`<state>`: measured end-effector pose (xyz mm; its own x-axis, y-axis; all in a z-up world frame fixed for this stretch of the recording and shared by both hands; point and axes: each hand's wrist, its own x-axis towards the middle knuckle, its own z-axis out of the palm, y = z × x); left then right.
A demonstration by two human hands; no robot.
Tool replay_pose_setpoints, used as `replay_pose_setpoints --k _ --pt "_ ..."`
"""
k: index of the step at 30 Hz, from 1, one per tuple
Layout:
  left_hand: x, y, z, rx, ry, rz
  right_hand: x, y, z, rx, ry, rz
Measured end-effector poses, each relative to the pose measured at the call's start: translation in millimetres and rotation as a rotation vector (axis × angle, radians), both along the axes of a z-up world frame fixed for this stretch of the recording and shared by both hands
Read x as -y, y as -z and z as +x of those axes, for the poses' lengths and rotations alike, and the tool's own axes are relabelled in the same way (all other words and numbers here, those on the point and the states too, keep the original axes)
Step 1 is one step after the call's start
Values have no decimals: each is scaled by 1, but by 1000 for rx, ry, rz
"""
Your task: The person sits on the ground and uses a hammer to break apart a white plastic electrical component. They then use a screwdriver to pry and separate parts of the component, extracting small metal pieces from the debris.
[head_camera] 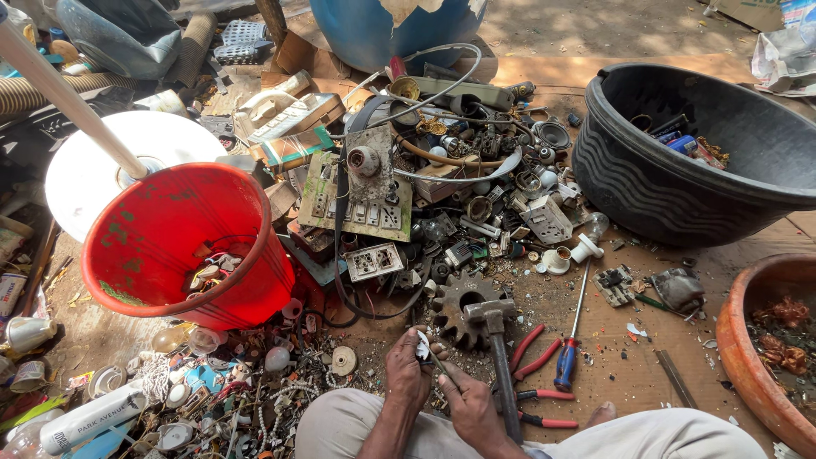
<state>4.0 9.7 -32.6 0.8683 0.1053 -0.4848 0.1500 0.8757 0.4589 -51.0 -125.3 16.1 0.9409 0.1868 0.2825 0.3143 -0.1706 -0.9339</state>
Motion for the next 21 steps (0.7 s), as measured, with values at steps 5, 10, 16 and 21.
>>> replay_pose_setpoints --k 5,10,16,21 --pt "0 -5 -1 -5 -1 -31 -2 3 -2 156 85 -473" --pt "2 -6 0 -15 -11 -42 9 -1 -2 371 79 -806" --pt "1 -5 -1 59 -18 -30 -6 -12 2 496 114 -259" --pt "-2 -7 -5 95 28 59 17 15 27 -1005 -101 438"
